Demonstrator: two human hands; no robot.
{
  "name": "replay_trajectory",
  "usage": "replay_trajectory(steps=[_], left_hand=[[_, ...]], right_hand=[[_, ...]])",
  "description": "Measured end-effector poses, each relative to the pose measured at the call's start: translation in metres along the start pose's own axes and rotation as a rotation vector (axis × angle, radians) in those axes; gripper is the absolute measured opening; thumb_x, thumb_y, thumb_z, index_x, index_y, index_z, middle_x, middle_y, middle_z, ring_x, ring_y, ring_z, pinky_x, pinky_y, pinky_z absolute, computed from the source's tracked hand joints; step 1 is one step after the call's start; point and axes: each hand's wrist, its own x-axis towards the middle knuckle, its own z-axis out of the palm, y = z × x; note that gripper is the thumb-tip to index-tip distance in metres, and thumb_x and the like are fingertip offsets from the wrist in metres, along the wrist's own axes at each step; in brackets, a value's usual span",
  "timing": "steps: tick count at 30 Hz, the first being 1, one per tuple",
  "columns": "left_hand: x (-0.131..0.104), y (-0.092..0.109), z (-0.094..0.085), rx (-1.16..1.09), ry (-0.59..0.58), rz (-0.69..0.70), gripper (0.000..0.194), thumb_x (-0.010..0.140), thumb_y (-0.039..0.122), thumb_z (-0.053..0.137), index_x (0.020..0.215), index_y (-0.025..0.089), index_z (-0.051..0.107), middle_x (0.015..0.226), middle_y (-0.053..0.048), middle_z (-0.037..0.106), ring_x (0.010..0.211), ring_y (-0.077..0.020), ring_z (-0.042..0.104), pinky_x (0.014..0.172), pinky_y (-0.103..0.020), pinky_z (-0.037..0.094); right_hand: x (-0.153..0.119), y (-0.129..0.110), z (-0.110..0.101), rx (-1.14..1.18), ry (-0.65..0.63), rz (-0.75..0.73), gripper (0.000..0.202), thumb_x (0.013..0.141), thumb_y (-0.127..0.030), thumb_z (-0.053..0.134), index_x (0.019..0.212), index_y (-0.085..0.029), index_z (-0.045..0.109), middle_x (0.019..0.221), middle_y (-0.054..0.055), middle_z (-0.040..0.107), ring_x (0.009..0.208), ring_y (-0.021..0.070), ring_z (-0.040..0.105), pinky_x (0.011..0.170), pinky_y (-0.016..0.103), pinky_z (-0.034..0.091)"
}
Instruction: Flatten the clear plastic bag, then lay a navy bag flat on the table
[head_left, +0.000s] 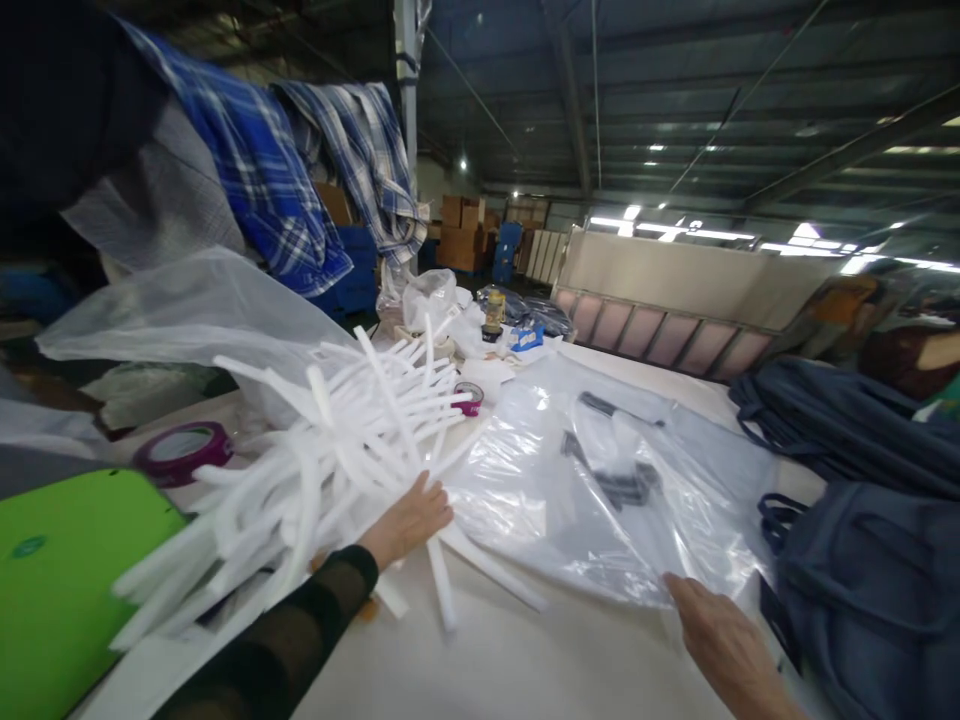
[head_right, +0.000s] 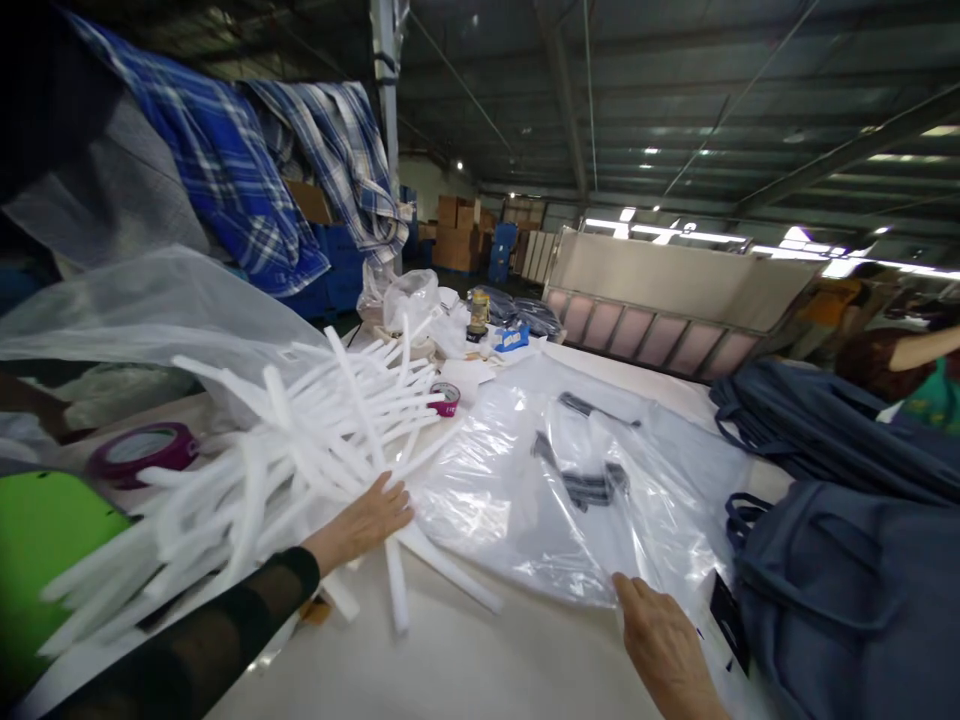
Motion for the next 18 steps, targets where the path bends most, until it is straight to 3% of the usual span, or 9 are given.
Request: replay_trajectory(steps=[2, 5, 8, 10, 13, 14, 15, 16, 18], left_hand=[[-0.006, -0.021, -0.002, -0.016, -0.009, -0.018, 0.044, 0.083, -0.005, 0.034, 0.106, 0.015, 0.065, 0.114, -0.014, 0.065, 0.116, -0.0269, 0.055, 0.109, -0.055, 0.03], [-0.018, -0.036, 0.003, -0.047, -0.025, -0.045, 0.05, 0.079, -0.009, 0.032, 0.11, 0.013, 0.065, 0.119, -0.017, 0.063, 0.12, -0.0271, 0.053, 0.11, -0.056, 0.027], [-0.026, -0.018, 0.001, -0.128, -0.019, -0.087, 0.062, 0.066, -0.004, 0.05, 0.126, 0.011, 0.054, 0.141, -0.021, 0.045, 0.138, -0.0355, 0.029, 0.111, -0.065, 0.011], [-0.027, 0.018, -0.008, -0.315, 0.021, -0.14, 0.079, 0.058, 0.003, 0.056, 0.135, 0.011, 0.045, 0.148, -0.022, 0.033, 0.141, -0.0384, 0.018, 0.111, -0.066, 0.004], [-0.019, 0.101, -0.02, -0.92, 0.039, -0.344, 0.059, 0.065, 0.013, 0.057, 0.124, 0.016, 0.057, 0.131, -0.016, 0.055, 0.127, -0.0324, 0.043, 0.113, -0.054, 0.022], [-0.013, 0.131, -0.021, -1.215, -0.038, -0.474, 0.039, 0.07, 0.022, 0.06, 0.108, 0.017, 0.065, 0.117, -0.014, 0.063, 0.118, -0.0319, 0.051, 0.109, -0.051, 0.03], [-0.006, 0.159, -0.02, -1.549, -0.195, -0.63, 0.022, 0.073, 0.03, 0.062, 0.089, 0.016, 0.067, 0.098, -0.014, 0.067, 0.104, -0.0324, 0.058, 0.103, -0.051, 0.038], [0.003, 0.186, -0.018, -1.889, -0.329, -0.831, 0.022, 0.074, 0.035, 0.064, 0.077, 0.014, 0.065, 0.09, -0.015, 0.065, 0.098, -0.0327, 0.06, 0.101, -0.052, 0.039], [0.026, 0.226, -0.011, -2.117, -0.441, -0.949, 0.038, 0.088, 0.047, 0.045, 0.083, 0.012, 0.06, 0.091, -0.016, 0.064, 0.089, -0.0268, 0.064, 0.095, -0.045, 0.046]], right_hand=[[-0.006, 0.002, -0.001, 0.018, 0.016, 0.022, 0.044, 0.077, 0.004, 0.029, 0.086, -0.016, 0.068, 0.074, 0.005, 0.071, 0.062, 0.0175, 0.067, 0.056, 0.026, 0.054], [-0.014, 0.013, -0.002, 0.088, -0.022, 0.188, 0.042, 0.08, -0.001, 0.029, 0.089, -0.015, 0.068, 0.08, 0.007, 0.072, 0.063, 0.0189, 0.068, 0.056, 0.029, 0.055], [-0.014, 0.025, -0.008, 0.147, -0.114, 0.306, 0.039, 0.081, -0.005, 0.031, 0.091, -0.017, 0.067, 0.085, 0.007, 0.072, 0.067, 0.0198, 0.069, 0.058, 0.029, 0.056], [-0.012, 0.03, -0.014, 0.153, -0.144, 0.341, 0.039, 0.08, -0.005, 0.032, 0.092, -0.017, 0.067, 0.088, 0.007, 0.072, 0.069, 0.0196, 0.069, 0.06, 0.029, 0.056], [-0.008, 0.03, -0.02, 0.163, -0.169, 0.386, 0.04, 0.079, -0.003, 0.031, 0.094, -0.017, 0.066, 0.093, 0.008, 0.071, 0.073, 0.0193, 0.069, 0.064, 0.03, 0.056], [-0.006, 0.028, -0.022, 0.164, -0.176, 0.401, 0.04, 0.079, -0.002, 0.031, 0.094, -0.017, 0.066, 0.093, 0.008, 0.071, 0.074, 0.0193, 0.069, 0.065, 0.03, 0.055], [-0.004, 0.027, -0.024, 0.163, -0.184, 0.414, 0.04, 0.079, -0.002, 0.032, 0.094, -0.017, 0.066, 0.093, 0.008, 0.071, 0.074, 0.0192, 0.069, 0.065, 0.03, 0.055], [-0.002, 0.026, -0.026, 0.16, -0.191, 0.423, 0.039, 0.079, -0.003, 0.033, 0.094, -0.017, 0.066, 0.092, 0.007, 0.072, 0.074, 0.019, 0.068, 0.065, 0.029, 0.054], [0.003, 0.024, -0.031, 0.151, -0.202, 0.424, 0.037, 0.079, -0.003, 0.034, 0.091, -0.018, 0.066, 0.089, 0.006, 0.072, 0.073, 0.0181, 0.068, 0.063, 0.028, 0.053]])
